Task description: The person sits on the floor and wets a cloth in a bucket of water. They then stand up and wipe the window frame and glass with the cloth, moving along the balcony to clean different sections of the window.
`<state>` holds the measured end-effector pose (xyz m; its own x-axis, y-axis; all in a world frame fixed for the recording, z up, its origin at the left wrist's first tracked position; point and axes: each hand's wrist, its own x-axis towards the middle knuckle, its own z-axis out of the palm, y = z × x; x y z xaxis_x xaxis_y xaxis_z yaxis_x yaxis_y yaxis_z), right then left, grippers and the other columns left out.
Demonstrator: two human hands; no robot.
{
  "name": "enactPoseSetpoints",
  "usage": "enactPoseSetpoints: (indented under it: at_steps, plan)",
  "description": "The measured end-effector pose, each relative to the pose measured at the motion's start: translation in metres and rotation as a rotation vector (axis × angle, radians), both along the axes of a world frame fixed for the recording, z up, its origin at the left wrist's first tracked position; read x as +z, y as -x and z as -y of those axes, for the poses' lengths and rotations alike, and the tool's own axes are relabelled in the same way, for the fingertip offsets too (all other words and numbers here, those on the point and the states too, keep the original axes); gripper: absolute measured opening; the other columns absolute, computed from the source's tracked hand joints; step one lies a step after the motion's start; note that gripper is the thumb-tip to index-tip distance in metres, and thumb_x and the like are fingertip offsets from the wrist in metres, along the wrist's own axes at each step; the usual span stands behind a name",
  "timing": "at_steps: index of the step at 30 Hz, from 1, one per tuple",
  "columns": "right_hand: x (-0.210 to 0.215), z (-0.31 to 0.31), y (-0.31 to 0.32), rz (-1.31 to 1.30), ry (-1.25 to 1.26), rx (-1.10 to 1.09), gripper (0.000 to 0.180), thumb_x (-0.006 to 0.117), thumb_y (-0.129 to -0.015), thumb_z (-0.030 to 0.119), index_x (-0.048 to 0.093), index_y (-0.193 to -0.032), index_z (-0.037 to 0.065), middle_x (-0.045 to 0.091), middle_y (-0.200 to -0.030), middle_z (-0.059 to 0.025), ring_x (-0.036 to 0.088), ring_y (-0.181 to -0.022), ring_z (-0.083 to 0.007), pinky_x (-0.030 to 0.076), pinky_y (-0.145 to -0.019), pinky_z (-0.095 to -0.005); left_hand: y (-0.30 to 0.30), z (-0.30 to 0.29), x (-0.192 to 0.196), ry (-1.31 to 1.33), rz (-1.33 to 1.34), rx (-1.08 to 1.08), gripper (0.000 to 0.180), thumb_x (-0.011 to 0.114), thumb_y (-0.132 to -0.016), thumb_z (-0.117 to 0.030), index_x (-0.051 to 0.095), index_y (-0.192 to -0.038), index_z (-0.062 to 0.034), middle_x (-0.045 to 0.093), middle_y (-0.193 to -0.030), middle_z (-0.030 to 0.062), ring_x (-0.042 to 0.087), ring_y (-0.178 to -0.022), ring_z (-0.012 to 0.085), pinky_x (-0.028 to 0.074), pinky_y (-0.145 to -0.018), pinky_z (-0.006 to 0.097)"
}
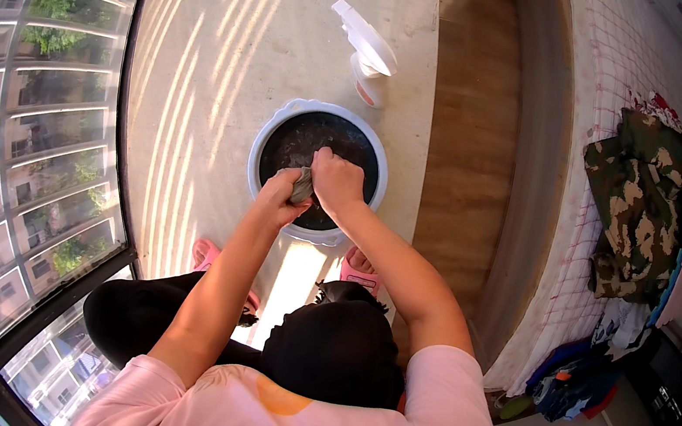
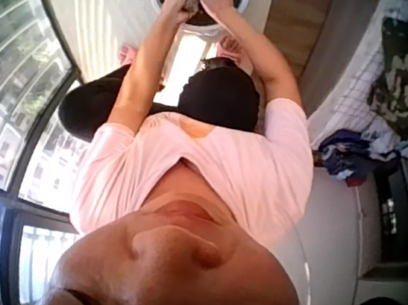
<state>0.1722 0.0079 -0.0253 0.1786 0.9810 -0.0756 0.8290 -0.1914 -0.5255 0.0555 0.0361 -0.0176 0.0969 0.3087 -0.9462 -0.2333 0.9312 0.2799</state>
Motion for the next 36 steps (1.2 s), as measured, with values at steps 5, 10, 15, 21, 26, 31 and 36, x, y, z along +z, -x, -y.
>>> enactPoseSetpoints:
  at_steps: [5,10,15,21,26,31,36]
  plan:
    - [-0.027,0.005,-0.012,0.232,0.044,0.079,0.015,0.056,-0.078,0.011,0.053,-0.090,0.004,0.058,-0.081,-0.0138,0.060,-0.079,-0.0293,0.050,-0.065,-0.0386,0.007,0.009,0.005,-0.798,-0.668,-0.698,0.053,0.068,-0.072,-0.002,0.045,-0.118,-0.0003,0.050,-0.112,0.0157,0.059,-0.075,0.0238,0.050,-0.066,0.034]
    - [0.031,-0.005,-0.003,-0.164,0.054,0.322,0.031,0.056,-0.075,0.003,0.049,-0.105,0.002,0.057,-0.092,-0.0188,0.056,-0.091,-0.0356,0.046,-0.077,-0.0431,0.011,0.011,-0.001,-1.107,-0.653,-0.799,0.061,0.070,-0.060,-0.001,0.050,-0.118,-0.0059,0.048,-0.112,0.0213,0.049,-0.104,0.0393,0.043,-0.089,0.041]
    - [0.061,0.003,-0.027,-0.667,0.029,-0.033,0.022,0.054,-0.083,0.002,0.053,-0.105,0.003,0.061,-0.086,-0.0159,0.061,-0.076,-0.0305,0.048,-0.070,-0.0337,0.018,0.000,-0.007,-0.746,-0.206,-0.453,0.023,0.065,-0.068,0.003,0.054,-0.088,-0.0015,0.061,-0.082,0.0076,0.061,-0.073,0.0147,0.050,-0.066,0.027]
    - [0.013,0.018,-0.019,-1.908,0.565,-0.396,0.036,0.040,-0.097,0.038,0.047,-0.119,0.011,0.052,-0.116,-0.0073,0.052,-0.104,-0.0209,0.045,-0.087,-0.0443,0.008,0.004,0.020,-0.540,0.216,-0.150,0.024,0.067,-0.078,-0.001,0.049,-0.092,-0.0038,0.061,-0.090,0.0086,0.061,-0.082,0.0151,0.051,-0.074,0.027]
    - [0.010,0.019,-0.014,-1.715,0.615,-0.277,0.031,0.059,-0.090,0.030,0.051,-0.112,0.011,0.058,-0.099,-0.0052,0.059,-0.085,-0.0180,0.051,-0.072,-0.0340,0.012,-0.011,0.038,-0.758,-0.004,-0.910,0.030,0.068,-0.075,-0.008,0.056,-0.101,-0.0017,0.064,-0.089,0.0072,0.063,-0.085,0.0169,0.051,-0.075,0.029]
    - [0.012,0.020,-0.037,-1.919,0.861,-0.039,0.015,0.063,-0.085,0.013,0.056,-0.095,0.006,0.059,-0.075,-0.0043,0.057,-0.062,-0.0161,0.047,-0.061,-0.0283,0.022,-0.071,0.089,-0.960,-0.158,-1.200,0.038,0.067,-0.077,-0.037,0.060,-0.088,-0.0013,0.062,-0.077,0.0101,0.061,-0.073,0.0227,0.047,-0.063,0.034]
    - [0.128,-0.001,-0.027,-1.674,1.045,0.028,0.012,0.065,-0.085,0.014,0.056,-0.087,0.006,0.053,-0.069,-0.0015,0.052,-0.061,-0.0108,0.043,-0.057,-0.0235,-0.001,-0.066,0.142,-1.362,-0.111,-1.727,0.063,0.050,-0.079,-0.063,0.056,-0.084,-0.0002,0.059,-0.077,0.0171,0.058,-0.074,0.0355,0.045,-0.064,0.040]
